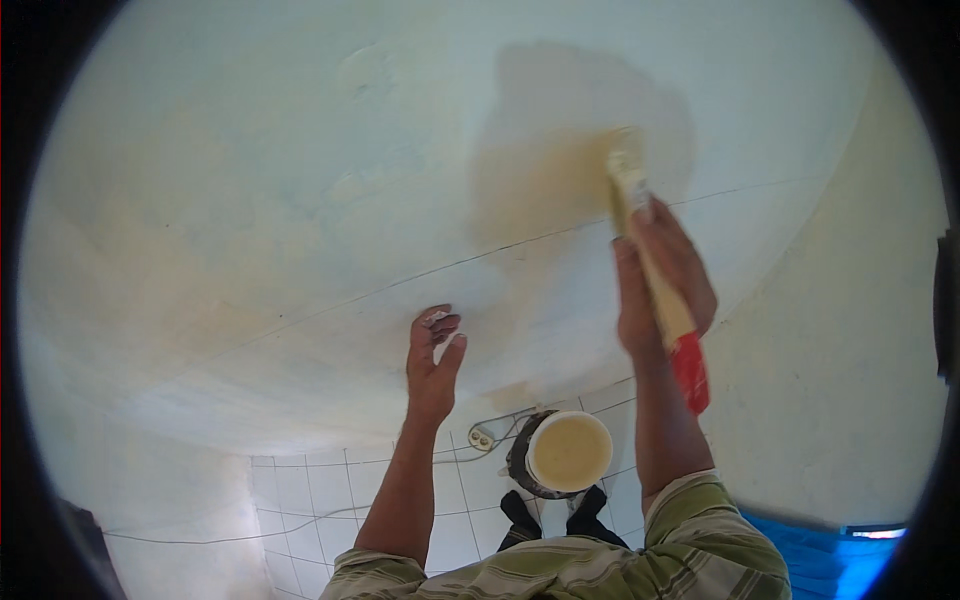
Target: The person paints a wall with white paint using a paintbrush, dipping the brush into a paint bucket and applying paint to the wall.
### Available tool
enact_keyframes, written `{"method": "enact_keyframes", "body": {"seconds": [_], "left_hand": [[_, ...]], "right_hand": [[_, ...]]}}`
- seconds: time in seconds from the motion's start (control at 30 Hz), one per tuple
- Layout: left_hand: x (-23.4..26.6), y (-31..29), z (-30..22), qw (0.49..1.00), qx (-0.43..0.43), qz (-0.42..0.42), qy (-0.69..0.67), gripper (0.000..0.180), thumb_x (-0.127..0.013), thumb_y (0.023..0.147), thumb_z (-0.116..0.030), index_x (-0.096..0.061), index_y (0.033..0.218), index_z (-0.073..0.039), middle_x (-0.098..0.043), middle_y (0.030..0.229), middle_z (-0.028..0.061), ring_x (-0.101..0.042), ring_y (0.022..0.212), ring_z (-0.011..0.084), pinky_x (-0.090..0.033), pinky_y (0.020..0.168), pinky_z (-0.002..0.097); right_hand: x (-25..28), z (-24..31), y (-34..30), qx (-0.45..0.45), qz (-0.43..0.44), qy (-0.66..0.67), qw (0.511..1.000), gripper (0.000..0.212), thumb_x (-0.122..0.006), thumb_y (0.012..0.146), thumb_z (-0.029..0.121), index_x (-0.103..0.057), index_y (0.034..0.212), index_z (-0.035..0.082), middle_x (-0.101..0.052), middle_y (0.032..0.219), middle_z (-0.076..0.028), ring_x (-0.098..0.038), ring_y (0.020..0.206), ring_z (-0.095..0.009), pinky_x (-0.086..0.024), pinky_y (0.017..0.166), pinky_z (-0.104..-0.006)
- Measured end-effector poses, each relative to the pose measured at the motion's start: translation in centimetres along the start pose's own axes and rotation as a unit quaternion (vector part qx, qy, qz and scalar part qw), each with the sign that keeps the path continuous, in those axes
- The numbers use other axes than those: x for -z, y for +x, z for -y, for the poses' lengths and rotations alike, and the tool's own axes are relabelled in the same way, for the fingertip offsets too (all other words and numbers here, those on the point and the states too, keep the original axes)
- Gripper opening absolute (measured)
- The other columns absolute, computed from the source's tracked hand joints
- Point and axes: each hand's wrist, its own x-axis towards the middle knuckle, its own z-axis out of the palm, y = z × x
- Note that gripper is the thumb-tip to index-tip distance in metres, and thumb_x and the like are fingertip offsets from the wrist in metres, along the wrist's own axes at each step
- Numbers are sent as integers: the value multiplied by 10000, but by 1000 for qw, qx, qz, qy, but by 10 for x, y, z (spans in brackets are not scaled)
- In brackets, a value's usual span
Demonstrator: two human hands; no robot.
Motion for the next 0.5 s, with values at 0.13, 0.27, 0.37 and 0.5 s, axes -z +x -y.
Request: {"method": "enact_keyframes", "body": {"seconds": [0.13, 0.27, 0.37, 0.5], "left_hand": [[6, -8, -5, 1000, -4, 16, 21, 431, -604, 955, -110, -472, 1360, -44, -562, 1275, 89, -536, 1201, 209, -401, 1047, 374], [7, -8, 2, 998, -62, 3, -19, 416, -637, 941, -111, -500, 1329, -47, -600, 1228, 105, -572, 1153, 212, -432, 1001, 370], [9, -7, 19, 993, -100, -4, -69, 403, -636, 941, -108, -511, 1318, -43, -607, 1213, 110, -575, 1142, 216, -438, 992, 368], [10, -32, 52, 987, -92, -10, -130, 385, -635, 940, -103, -525, 1303, -36, -615, 1193, 118, -579, 1129, 222, -447, 980, 365]], "right_hand": [[-41, 66, -20, -9, 95, 94, 991, 343, -782, 767, 10, -710, 1101, 37, -709, 1123, -216, -735, 951, -319, -600, 812, -367], [-94, 119, -37, 13, 90, 197, 976, 347, -791, 759, 22, -702, 1092, 60, -692, 1173, -234, -745, 896, -298, -603, 766, -358], [-95, 133, -38, -31, 88, 297, 950, 341, -791, 764, 24, -699, 1089, 66, -690, 1179, -235, -744, 899, -300, -602, 748, -352], [-44, 110, -47, -119, 159, 297, 934, 320, -801, 762, 55, -720, 1070, 85, -720, 1101, -195, -741, 927, -320, -615, 773, -358]]}}
